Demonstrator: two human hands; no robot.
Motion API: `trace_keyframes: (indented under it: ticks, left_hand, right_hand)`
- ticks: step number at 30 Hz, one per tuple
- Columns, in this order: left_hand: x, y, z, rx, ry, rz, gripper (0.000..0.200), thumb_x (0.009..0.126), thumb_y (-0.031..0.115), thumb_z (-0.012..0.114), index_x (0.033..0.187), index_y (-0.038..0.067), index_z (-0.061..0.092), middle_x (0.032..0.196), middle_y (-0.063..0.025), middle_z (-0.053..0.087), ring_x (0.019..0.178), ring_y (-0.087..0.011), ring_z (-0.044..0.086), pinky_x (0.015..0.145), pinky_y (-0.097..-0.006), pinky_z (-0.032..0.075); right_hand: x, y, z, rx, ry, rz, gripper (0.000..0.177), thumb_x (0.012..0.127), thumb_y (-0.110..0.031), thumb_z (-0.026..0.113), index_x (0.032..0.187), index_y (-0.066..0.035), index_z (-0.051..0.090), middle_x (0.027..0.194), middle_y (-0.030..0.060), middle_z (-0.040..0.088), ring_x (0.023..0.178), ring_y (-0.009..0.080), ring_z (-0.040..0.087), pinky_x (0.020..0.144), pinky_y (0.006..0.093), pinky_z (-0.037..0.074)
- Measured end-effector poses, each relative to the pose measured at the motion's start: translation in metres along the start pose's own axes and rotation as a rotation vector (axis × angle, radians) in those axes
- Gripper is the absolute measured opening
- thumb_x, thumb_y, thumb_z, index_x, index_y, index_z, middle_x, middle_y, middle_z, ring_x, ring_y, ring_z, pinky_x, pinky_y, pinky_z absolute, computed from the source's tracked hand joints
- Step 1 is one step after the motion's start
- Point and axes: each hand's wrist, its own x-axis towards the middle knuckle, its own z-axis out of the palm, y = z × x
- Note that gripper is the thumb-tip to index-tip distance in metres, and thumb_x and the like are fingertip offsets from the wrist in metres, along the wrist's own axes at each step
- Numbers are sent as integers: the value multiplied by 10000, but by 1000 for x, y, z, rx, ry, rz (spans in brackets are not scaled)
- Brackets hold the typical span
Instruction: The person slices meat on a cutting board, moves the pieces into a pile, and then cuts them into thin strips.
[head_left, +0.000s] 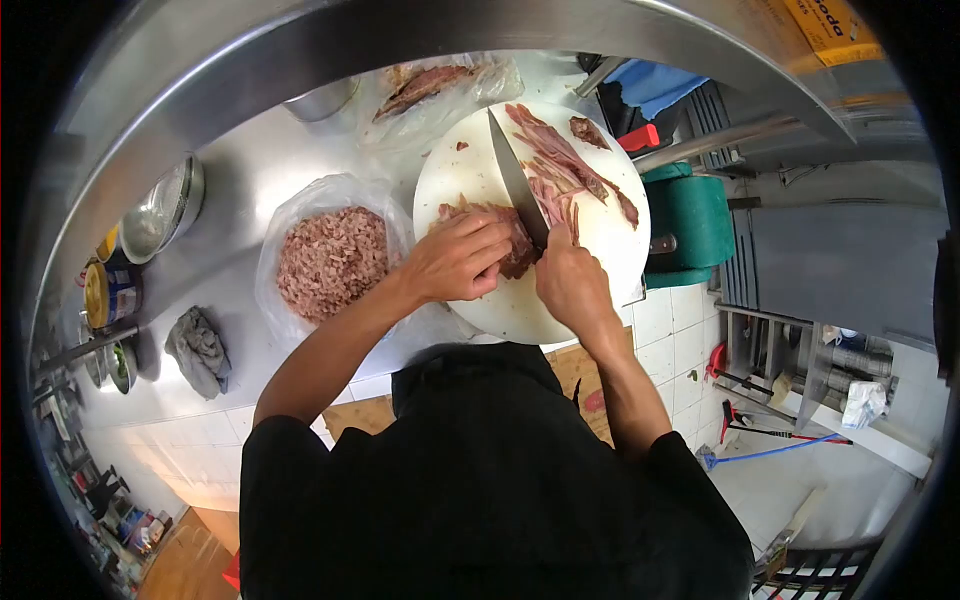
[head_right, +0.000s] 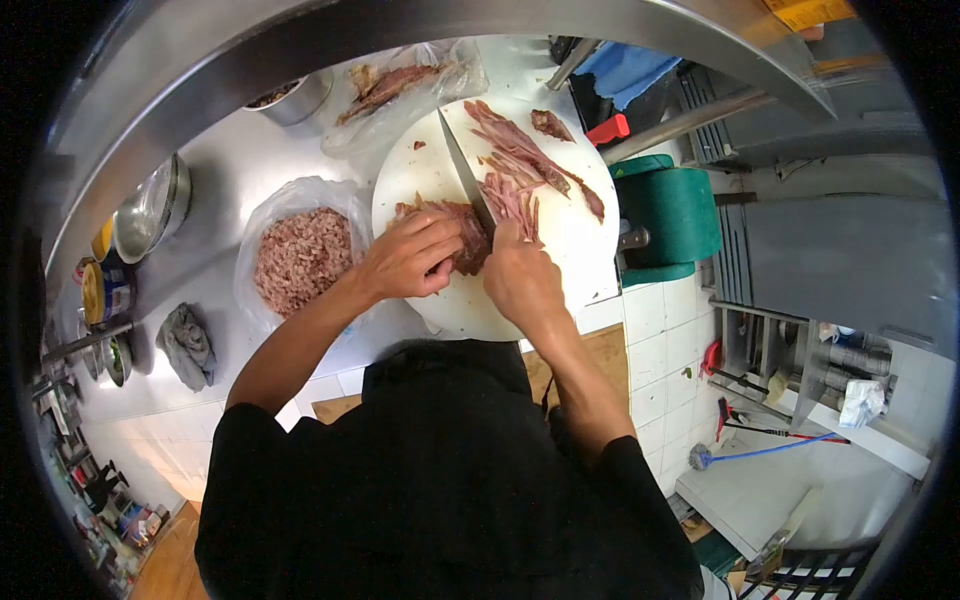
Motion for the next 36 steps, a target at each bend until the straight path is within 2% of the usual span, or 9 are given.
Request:
trace_keyframes:
  ticks: [5,9,13,15,18,21,25,34,36]
  left_hand:
    - [4,0,-2,-20,10,0,299,685,46,718,979,18,667,1109,-100,655,1020,-273,606,958,-389,529]
    - [1,4,-1,-43,10,-58,322,694,46,725,1009,14,663,1125,-109,648,1022,-278,608,942,-389,528]
    - [-5,0,1,-52,-28,-49,322,700,51,730,1012,15,663,1138,-117,649,1035,-287,609,943,-389,525]
    - [-1,-5,1,-39,4,-39,317,702,52,738,1010,19,665,1141,-119,651,1033,-299,614,939,-393,523]
    - [2,1,-6,-79,44,-38,311,702,59,755,999,27,670,1138,-119,651,1028,-326,624,948,-409,511]
    - [3,1,-28,-75,87,-19,324,702,68,755,1012,32,670,1145,-115,648,1044,-326,622,961,-413,504]
    - [-9,-15,-15,-30,-118,50,355,702,76,754,1047,34,680,1132,-112,648,1060,-300,611,933,-404,522]
    - [-11,-16,-10,-47,-46,32,388,690,52,756,1068,23,673,1111,-111,654,992,-290,610,892,-388,538]
    - [-11,-17,-10,-50,-56,27,387,688,59,759,1064,23,671,1108,-112,654,991,-292,613,889,-384,539]
  right_hand:
    - [-1,-4,-55,45,-34,15,223,973,-115,555,1111,51,494,789,359,649,789,560,635,713,625,485]
    - [-30,-33,-105,236,266,-17,148,978,-95,547,994,28,466,654,278,638,631,512,641,614,603,508]
    - [1,-15,-4,5,-49,7,203,914,-96,561,1037,43,479,796,334,676,726,550,664,691,617,538]
    - [7,4,2,32,46,-28,199,932,-96,541,1053,49,479,794,330,675,673,537,661,658,607,540]
    - [16,26,-32,563,-130,115,125,967,-98,514,949,20,476,666,113,579,476,180,587,450,347,464]
    - [5,41,-37,565,3,12,113,977,-91,510,944,11,475,669,81,561,477,149,569,436,337,446]
    - [-19,-1,-48,258,221,-72,131,967,-63,553,977,38,470,722,319,635,665,528,628,637,589,495]
    - [-51,-48,-110,290,280,23,91,989,-8,525,1064,28,488,790,279,670,747,501,667,615,491,509]
    - [-22,-24,-42,70,35,49,174,904,-29,547,1045,45,477,752,347,651,721,550,650,681,611,520]
